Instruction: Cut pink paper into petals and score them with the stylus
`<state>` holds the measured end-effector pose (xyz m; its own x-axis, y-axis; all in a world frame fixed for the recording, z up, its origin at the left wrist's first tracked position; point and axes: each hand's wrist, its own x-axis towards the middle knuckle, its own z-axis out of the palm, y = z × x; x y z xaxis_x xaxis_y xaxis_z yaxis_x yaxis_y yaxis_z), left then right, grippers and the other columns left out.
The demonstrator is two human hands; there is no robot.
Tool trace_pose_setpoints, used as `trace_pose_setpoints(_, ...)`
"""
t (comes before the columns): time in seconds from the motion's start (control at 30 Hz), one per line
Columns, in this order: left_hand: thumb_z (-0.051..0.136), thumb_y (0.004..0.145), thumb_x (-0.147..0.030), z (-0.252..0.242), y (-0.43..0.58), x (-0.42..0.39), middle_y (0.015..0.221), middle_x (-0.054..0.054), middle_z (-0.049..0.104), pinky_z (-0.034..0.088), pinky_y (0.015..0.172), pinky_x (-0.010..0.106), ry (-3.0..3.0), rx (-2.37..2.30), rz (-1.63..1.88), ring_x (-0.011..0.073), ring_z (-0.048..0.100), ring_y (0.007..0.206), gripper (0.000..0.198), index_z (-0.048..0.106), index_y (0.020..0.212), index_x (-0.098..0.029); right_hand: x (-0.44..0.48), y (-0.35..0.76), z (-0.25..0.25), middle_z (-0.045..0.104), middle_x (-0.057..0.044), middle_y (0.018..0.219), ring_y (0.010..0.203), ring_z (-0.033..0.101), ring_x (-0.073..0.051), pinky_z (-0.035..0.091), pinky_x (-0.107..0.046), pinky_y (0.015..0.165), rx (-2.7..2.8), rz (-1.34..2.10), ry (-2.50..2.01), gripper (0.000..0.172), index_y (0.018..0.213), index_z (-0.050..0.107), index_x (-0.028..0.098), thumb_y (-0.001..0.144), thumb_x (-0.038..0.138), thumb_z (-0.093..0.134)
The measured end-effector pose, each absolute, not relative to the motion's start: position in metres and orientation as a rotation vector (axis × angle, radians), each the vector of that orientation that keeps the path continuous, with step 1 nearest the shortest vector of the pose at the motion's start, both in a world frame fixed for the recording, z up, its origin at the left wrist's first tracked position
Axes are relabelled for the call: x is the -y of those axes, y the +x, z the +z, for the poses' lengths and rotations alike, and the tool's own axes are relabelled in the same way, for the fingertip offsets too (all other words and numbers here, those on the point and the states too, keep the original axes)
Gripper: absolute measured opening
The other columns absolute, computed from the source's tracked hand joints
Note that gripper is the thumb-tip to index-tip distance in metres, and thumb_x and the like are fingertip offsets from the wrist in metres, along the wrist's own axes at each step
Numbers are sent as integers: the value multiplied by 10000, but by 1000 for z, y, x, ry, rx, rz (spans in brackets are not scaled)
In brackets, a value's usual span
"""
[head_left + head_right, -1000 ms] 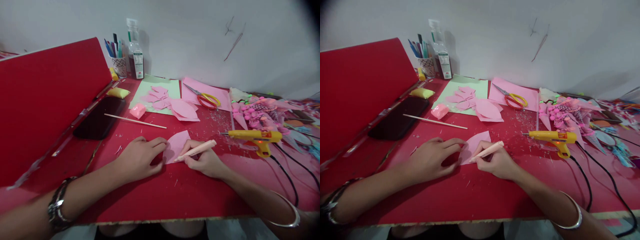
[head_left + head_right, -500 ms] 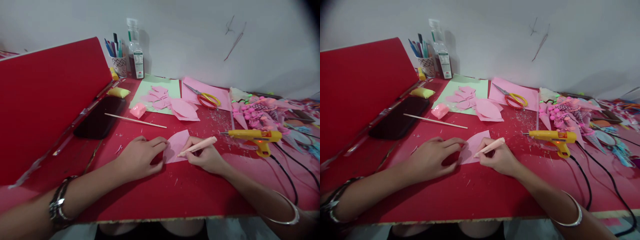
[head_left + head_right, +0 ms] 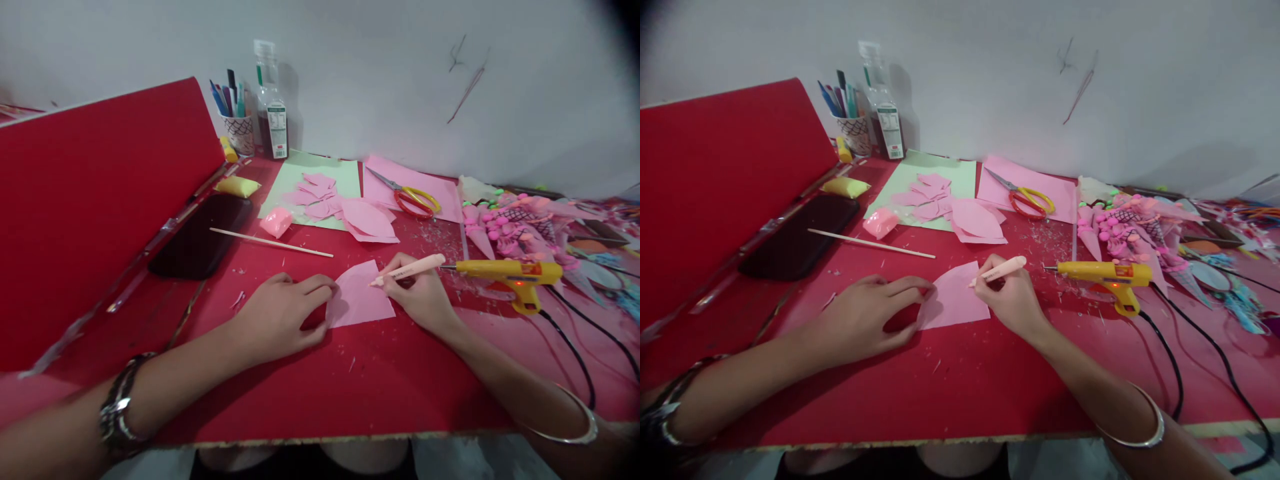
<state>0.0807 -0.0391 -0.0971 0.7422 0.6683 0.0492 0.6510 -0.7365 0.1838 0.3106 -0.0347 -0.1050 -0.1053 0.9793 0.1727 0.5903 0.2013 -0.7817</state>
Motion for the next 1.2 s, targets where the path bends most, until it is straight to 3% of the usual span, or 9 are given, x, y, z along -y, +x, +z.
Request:
trace_pose_setpoints(0.4, 411, 792, -292, -97, 80, 39, 1214, 20, 526, 413, 727, 337, 2805, -1069, 188, 184, 593, 863, 300, 494, 1073, -223, 32, 317, -105, 536, 18, 575, 520, 508, -108, 381, -218, 479, 1677, 573, -1494, 71, 649, 488, 177, 713, 164, 516)
trace_pose_setpoints(0.7, 418, 788, -277, -97, 81, 38, 1200, 17, 537, 413, 715, 334, 2795, -1059, 211, 181, 593, 859, 270, 521, 1030, -221, 51, 305, -101, 601, -5, 640, 585, 552, -118, 418, -217, 509, 1950, 1185, -1198, 55, 660, 519, 176, 696, 135, 518)
trace_pose_setpoints(1.2, 413, 794, -281, -97, 81, 39, 1197, 17, 536, 425, 714, 329, 2804, -1068, 212, 176, 599, 852, 264, 531, 1023, -225, 46, 308, -101, 573, 13, 610, 542, 494, -101, 378, -202, 480, 1950, 1075, -1297, 56, 653, 540, 177, 694, 142, 526)
